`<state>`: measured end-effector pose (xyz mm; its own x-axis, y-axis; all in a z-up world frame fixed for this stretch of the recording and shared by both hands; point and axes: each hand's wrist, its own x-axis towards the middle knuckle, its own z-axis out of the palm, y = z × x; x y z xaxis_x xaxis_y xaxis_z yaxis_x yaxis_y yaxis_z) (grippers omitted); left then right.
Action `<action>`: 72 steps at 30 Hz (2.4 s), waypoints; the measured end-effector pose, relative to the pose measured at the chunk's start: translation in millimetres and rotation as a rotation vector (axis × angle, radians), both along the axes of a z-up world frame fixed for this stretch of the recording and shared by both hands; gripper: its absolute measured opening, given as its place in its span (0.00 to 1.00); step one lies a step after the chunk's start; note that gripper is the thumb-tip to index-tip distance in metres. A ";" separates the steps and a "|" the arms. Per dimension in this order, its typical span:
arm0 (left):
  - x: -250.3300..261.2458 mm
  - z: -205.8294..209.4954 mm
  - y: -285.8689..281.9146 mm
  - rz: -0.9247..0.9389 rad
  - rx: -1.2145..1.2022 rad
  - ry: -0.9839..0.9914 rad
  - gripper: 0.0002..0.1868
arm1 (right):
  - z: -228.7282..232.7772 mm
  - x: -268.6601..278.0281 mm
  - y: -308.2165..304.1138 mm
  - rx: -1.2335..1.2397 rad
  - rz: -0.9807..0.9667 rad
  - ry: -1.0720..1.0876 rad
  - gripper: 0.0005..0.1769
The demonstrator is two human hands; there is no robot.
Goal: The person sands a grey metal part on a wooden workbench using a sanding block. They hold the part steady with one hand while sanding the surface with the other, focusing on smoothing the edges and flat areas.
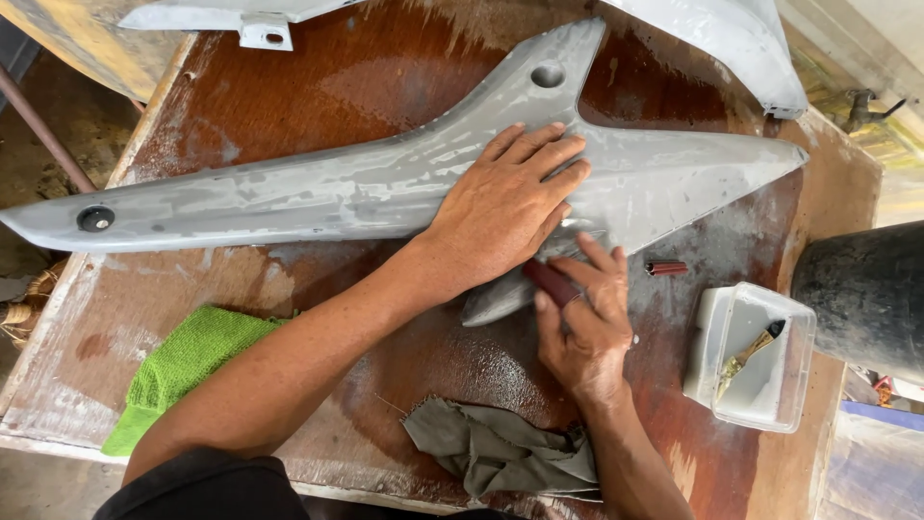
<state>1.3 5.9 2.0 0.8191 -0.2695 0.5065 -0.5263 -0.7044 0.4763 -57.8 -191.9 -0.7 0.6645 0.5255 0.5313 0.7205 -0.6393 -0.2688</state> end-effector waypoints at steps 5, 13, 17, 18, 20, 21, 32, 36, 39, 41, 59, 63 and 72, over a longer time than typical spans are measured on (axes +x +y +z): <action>2.4 -7.5 -4.1 0.020 0.010 -0.025 0.22 | 7.9 -17.5 18.2 0.022 0.076 0.061 0.14; 2.5 -7.6 -3.4 0.031 0.010 -0.047 0.21 | 12.2 -13.9 14.3 -0.004 0.018 0.006 0.13; 4.5 -10.3 -4.8 0.024 -0.012 -0.034 0.22 | 4.7 -23.3 19.9 0.020 0.117 0.064 0.14; 4.3 -10.5 -4.9 0.020 -0.023 -0.031 0.22 | 3.4 -27.6 21.8 0.032 0.170 0.097 0.14; 4.3 -10.0 -4.7 0.019 -0.023 -0.028 0.22 | -0.3 -26.1 18.6 0.019 0.161 0.082 0.13; 4.2 -9.9 -4.8 0.017 -0.024 -0.026 0.22 | -2.4 -25.8 17.0 0.006 0.151 0.067 0.13; 4.4 -10.2 -5.5 0.025 -0.014 -0.029 0.22 | 2.7 -27.7 23.0 -0.008 0.174 0.037 0.14; 1.2 -5.2 -1.9 0.030 -0.004 -0.043 0.22 | 13.4 -19.9 15.0 -0.036 0.044 -0.020 0.13; 6.2 -13.6 -7.6 0.036 -0.016 -0.037 0.22 | -8.2 -22.1 11.5 0.002 0.129 0.007 0.13; 1.1 -1.9 -2.4 0.006 -0.073 -0.025 0.20 | 15.1 -36.5 23.0 -0.060 0.155 0.103 0.10; -3.2 11.8 2.8 -0.059 -0.099 0.028 0.18 | 13.3 -27.6 8.3 -0.134 -0.041 0.074 0.05; -0.6 9.0 1.5 -0.061 -0.068 0.049 0.20 | -6.1 -26.1 1.3 -0.107 0.041 0.034 0.07; -4.1 20.1 2.8 -0.049 -0.062 0.031 0.18 | 15.2 -24.8 2.9 -0.119 -0.216 0.128 0.15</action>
